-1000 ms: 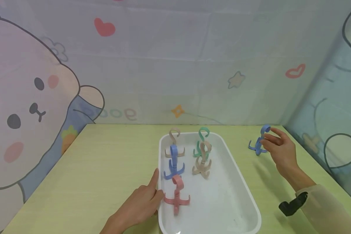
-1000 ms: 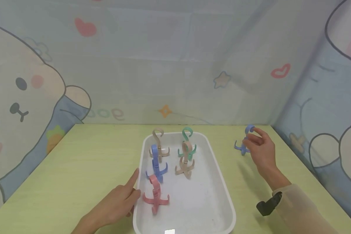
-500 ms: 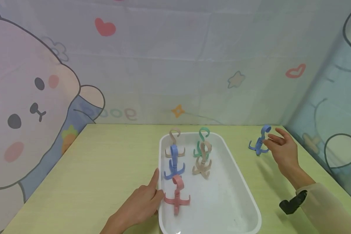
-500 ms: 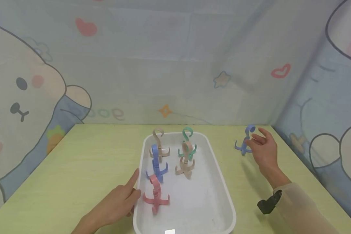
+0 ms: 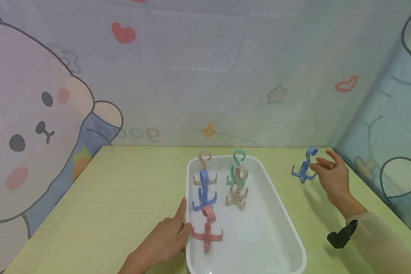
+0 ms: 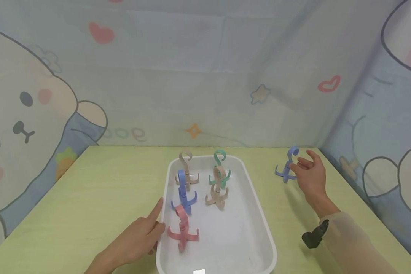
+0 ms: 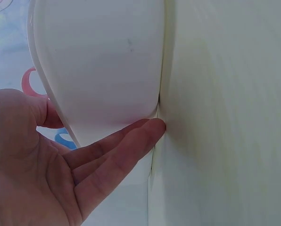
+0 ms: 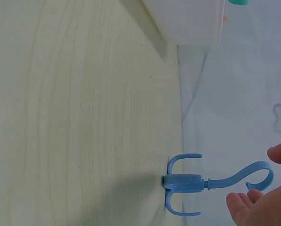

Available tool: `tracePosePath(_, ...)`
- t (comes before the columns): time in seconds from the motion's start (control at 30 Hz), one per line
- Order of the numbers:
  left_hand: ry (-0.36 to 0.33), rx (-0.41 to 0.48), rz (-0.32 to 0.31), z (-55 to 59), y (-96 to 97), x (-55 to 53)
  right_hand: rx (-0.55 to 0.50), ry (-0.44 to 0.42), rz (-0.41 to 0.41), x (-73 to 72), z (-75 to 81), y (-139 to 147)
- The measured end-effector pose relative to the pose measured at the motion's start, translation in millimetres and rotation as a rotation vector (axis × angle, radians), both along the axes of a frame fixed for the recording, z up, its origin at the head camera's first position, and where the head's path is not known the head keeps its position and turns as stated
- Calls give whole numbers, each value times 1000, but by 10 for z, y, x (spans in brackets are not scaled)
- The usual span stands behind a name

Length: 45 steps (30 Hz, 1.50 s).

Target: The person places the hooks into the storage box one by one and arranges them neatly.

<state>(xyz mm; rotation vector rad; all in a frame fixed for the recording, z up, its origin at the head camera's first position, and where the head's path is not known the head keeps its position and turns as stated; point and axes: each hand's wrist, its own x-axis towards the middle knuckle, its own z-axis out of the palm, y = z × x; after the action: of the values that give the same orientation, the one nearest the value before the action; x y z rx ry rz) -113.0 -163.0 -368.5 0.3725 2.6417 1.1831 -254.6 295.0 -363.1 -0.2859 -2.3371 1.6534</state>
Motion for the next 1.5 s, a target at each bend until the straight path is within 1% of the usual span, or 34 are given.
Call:
tracePosePath(0.17, 7, -6, -4, 4, 2, 0, 16, -21, -1, -47, -19, 4)
tracePosePath(0.4, 17, -12, -6, 0, -1, 1, 82, -60, -16, -111, -15, -32)
tracePosePath(0.57, 15, -15, -3, -7, 4, -2, 84, -68, -20, -163, -30, -46)
tracePosePath(0.8, 11, -12, -1, -18, -6, -9, 88, -80, -45, -237, -62, -53)
tracePosePath(1.07, 8, -18, 0, -5, -6, -9, 124, -79, -49, -316, -83, -85)
tracePosePath(1.3, 12, -17, 1, -8, -9, -9, 83, -77, -58, -356, -82, -102)
tracePosePath(1.5, 6, -14, 3, -16, -13, -13, 107, -81, -83, -371, -76, -113)
